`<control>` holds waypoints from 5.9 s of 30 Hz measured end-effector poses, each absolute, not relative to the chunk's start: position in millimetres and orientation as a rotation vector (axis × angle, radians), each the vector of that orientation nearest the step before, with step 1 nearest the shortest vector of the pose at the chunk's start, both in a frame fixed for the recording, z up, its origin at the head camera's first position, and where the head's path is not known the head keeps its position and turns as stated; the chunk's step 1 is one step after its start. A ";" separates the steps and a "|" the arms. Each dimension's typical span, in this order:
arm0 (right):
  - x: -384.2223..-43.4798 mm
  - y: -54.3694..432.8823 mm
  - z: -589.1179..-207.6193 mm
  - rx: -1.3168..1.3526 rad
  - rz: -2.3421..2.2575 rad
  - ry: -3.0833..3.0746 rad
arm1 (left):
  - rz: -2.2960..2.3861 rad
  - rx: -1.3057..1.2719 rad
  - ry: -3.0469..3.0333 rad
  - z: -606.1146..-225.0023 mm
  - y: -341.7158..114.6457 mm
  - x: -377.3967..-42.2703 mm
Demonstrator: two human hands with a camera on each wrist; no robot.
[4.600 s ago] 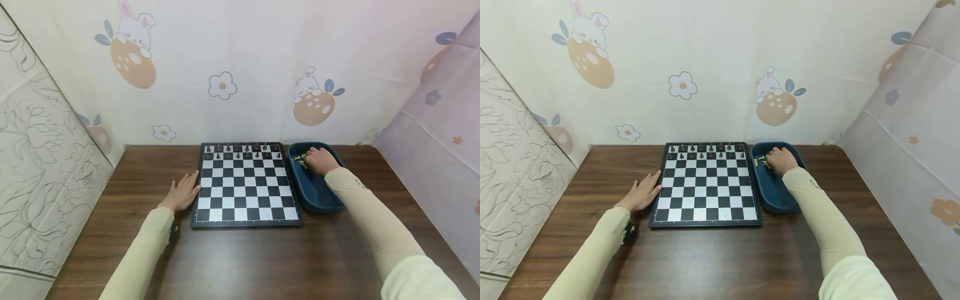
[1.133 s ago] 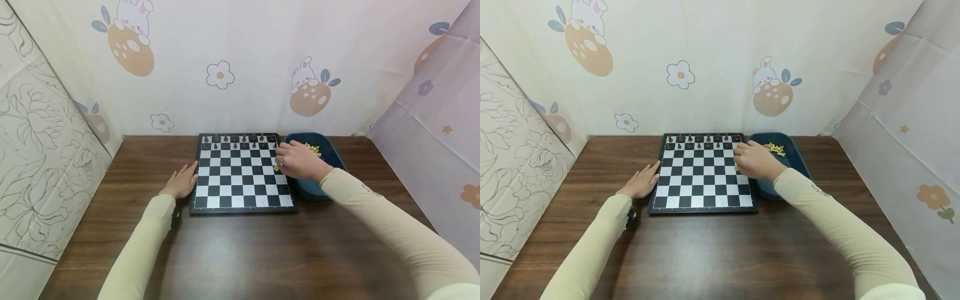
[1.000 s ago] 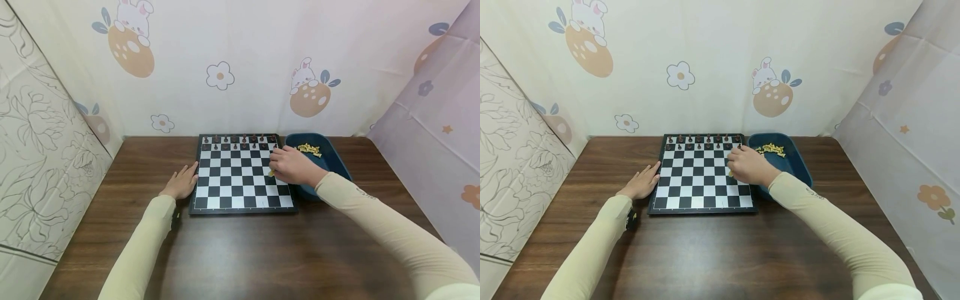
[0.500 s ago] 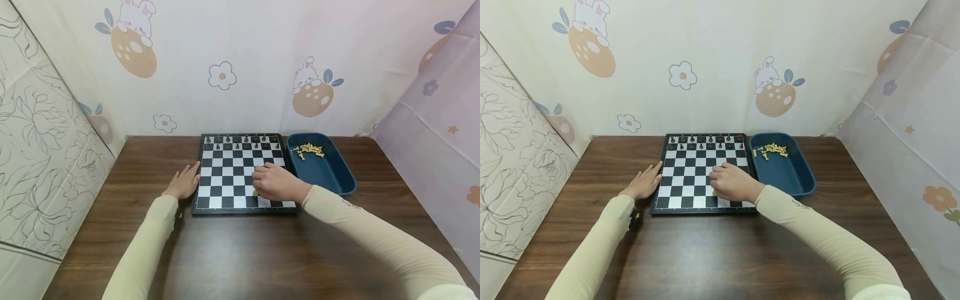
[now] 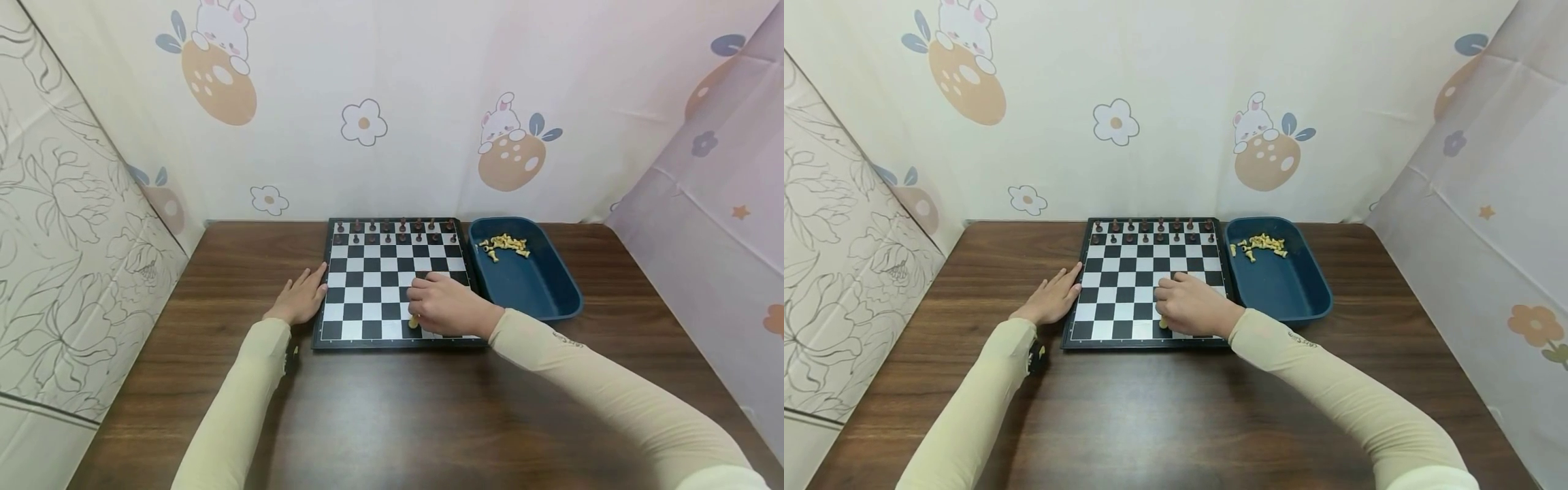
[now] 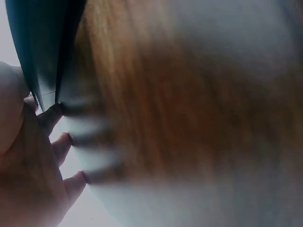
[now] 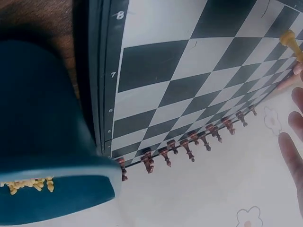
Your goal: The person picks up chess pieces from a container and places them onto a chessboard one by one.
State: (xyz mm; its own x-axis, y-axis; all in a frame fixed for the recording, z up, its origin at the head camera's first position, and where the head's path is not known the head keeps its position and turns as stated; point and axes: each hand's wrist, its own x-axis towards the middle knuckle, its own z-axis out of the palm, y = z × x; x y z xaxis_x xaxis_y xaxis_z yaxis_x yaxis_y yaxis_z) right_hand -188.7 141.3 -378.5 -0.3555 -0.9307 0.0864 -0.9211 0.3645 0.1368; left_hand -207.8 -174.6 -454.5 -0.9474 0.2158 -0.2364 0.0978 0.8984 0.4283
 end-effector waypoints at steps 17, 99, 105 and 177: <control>-185.8 139.5 -385.7 1.733 -0.091 -2.452 | 0.601 0.235 2.778 -449.8 -172.8 -207.2; -311.5 281.5 -412.9 0.441 -0.020 -3.377 | 0.647 0.212 2.796 -456.0 -171.0 -200.2; -313.3 280.3 -414.0 0.435 0.012 -3.346 | 0.642 0.207 2.818 -454.5 -171.7 -201.0; -192.6 232.7 -334.1 1.303 -0.086 -2.721 | 0.634 0.204 2.804 -451.7 -171.8 -203.7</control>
